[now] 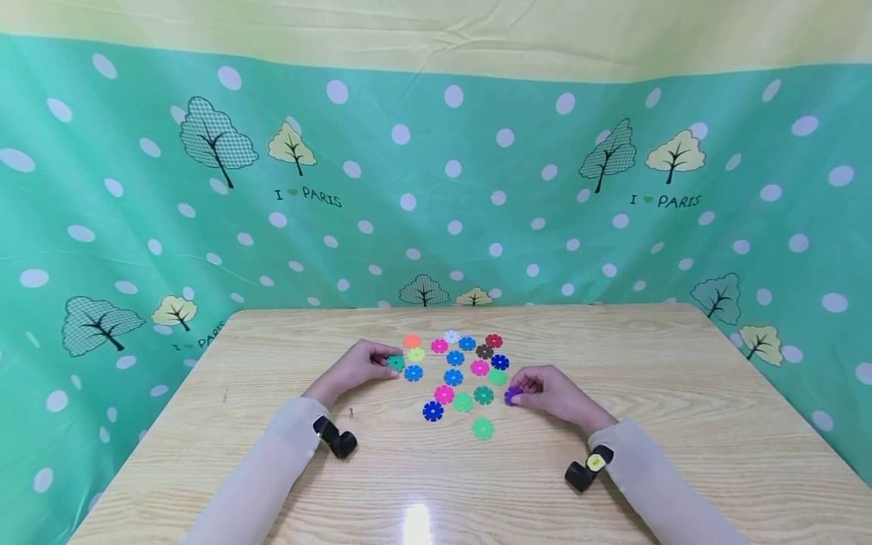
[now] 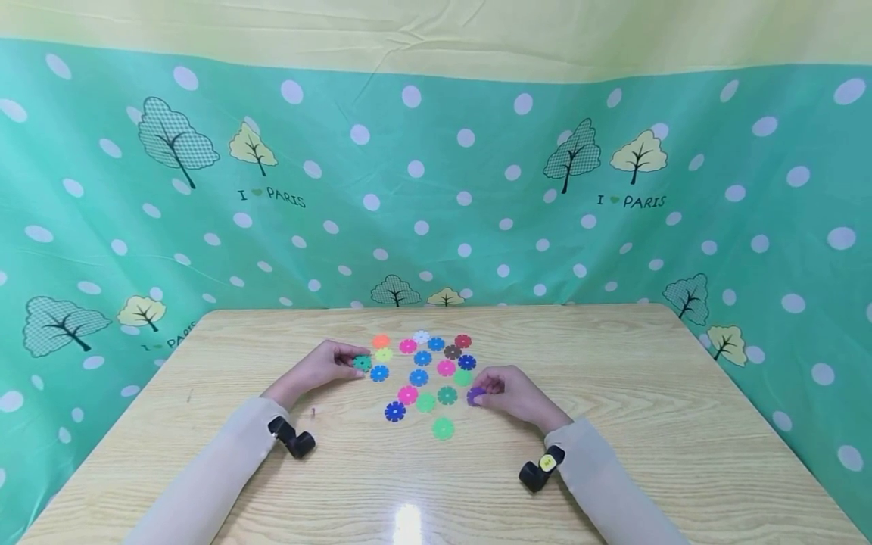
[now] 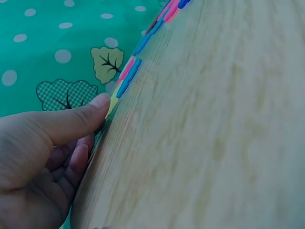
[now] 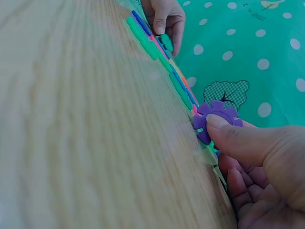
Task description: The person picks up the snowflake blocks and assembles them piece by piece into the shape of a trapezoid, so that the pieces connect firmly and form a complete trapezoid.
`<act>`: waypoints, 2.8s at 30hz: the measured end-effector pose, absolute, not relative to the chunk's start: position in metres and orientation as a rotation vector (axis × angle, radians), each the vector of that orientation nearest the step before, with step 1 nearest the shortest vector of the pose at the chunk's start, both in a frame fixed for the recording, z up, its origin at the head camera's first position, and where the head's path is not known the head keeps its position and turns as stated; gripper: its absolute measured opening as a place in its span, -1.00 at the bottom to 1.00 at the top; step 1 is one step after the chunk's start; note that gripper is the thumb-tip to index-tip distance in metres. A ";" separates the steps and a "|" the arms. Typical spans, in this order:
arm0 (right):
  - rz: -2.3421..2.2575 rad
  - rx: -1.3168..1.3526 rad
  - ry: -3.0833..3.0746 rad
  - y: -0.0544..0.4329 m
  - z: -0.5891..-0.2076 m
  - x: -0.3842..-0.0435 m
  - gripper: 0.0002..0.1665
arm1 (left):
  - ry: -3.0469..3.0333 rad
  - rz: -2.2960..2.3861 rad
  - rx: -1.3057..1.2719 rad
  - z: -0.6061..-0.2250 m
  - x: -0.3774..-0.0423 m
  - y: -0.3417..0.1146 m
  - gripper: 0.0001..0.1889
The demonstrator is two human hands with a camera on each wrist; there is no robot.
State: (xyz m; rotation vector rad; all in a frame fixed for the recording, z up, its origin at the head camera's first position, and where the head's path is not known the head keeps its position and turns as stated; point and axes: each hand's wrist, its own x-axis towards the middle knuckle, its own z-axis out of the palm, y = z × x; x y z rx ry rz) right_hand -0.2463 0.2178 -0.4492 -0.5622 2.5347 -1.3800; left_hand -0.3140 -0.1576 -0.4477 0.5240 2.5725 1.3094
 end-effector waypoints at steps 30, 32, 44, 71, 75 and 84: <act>-1.622 -0.394 2.598 0.201 -0.439 -0.255 -0.78 | 2.512 1.504 0.254 -0.428 -0.302 -0.138 -0.58; -1.669 -0.405 2.591 0.198 -0.437 -0.255 -0.78 | 2.528 1.499 0.279 -0.423 -0.297 -0.132 -0.58; -1.824 -0.342 2.594 0.176 -0.422 -0.256 -0.82 | 2.524 1.581 0.485 -0.394 -0.272 -0.092 -0.62; -1.924 -0.523 2.539 0.155 -0.410 -0.250 -0.80 | 2.470 1.719 0.506 -0.393 -0.254 -0.058 -0.65; -1.942 -0.537 2.527 0.155 -0.411 -0.250 -0.79 | 2.470 1.734 0.517 -0.395 -0.254 -0.055 -0.64; -1.980 -0.523 2.529 0.155 -0.413 -0.249 -0.77 | 2.481 1.763 0.528 -0.398 -0.254 -0.050 -0.64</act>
